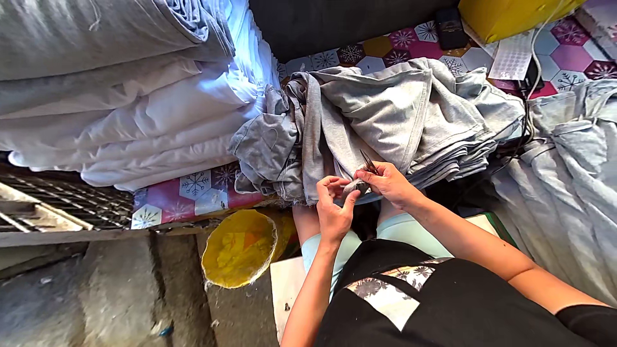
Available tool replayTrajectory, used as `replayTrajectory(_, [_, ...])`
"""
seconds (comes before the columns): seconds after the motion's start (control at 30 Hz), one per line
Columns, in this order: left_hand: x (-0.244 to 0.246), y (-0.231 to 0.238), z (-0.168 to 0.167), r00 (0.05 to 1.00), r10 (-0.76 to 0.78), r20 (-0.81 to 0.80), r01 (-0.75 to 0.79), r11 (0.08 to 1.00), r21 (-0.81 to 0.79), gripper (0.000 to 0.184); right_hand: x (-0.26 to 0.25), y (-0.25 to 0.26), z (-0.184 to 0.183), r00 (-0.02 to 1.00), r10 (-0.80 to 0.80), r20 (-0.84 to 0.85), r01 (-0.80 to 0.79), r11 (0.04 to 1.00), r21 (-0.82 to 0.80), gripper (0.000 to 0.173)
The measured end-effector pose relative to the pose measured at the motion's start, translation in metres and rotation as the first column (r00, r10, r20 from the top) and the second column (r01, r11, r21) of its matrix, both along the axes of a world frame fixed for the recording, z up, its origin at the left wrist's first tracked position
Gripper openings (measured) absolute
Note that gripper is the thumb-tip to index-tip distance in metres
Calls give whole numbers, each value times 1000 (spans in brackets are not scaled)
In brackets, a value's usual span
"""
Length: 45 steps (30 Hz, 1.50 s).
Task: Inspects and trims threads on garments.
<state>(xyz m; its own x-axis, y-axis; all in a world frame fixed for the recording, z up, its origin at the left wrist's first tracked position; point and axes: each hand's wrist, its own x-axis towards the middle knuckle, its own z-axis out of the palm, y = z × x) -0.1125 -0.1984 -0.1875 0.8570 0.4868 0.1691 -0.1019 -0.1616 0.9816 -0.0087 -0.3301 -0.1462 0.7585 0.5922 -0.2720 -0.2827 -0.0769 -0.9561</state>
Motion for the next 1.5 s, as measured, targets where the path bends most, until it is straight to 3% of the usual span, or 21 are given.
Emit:
replayTrajectory(0.03, [0,-1,2,1000,-3,-24,0,994,-108,45,-1,0,-2,997,-21,68,22,1000,-18,11])
replayTrajectory(0.1, [1,0,9,999,19,-38,-28,971,-239,38,-4,-3,-9,929,-50,366,84,993,-79,12])
replayTrajectory(0.17, [2,2,13,999,50,-22,-53,969,-242,37,-8,-6,-10,782,-94,616,159,986,-52,21])
replayTrajectory(0.27, [2,3,17,998,60,0,-59,990,-127,32,-17,-5,-6,730,-81,679,155,987,-49,25])
replayTrajectory(0.33, [2,3,18,999,42,29,-41,999,-26,23,-19,-5,-6,772,-70,632,143,987,-66,14])
replayTrajectory(0.43, [2,6,20,998,45,53,-47,997,53,11,-16,-10,3,935,-36,354,53,998,-41,11])
replayTrajectory(0.53, [2,8,19,996,30,78,-35,997,64,10,-18,-13,11,991,-4,136,1,1000,24,11])
replayTrajectory(0.7, [2,9,10,977,-50,209,30,995,98,13,-26,-10,11,925,-5,380,17,999,-28,10])
replayTrajectory(0.83, [4,5,5,973,-15,229,-16,991,132,7,-29,-5,10,877,8,481,2,1000,-20,11])
replayTrajectory(0.93, [3,5,10,992,36,122,-47,995,85,7,-17,-13,7,947,37,321,-64,995,74,9])
replayTrajectory(1.07, [2,5,16,996,78,44,-78,997,2,8,-12,-22,-2,984,170,48,-175,970,166,30])
replayTrajectory(1.23, [3,4,19,997,74,8,-73,996,-59,10,-30,-19,-7,918,344,-199,-300,928,218,42])
replayTrajectory(1.4, [3,2,19,998,56,-8,-57,996,-69,11,-28,-17,-8,833,334,-441,-213,929,302,50])
replayTrajectory(1.5, [4,1,20,999,36,-9,-37,998,-41,10,-25,-19,-11,810,352,-469,-201,918,341,51])
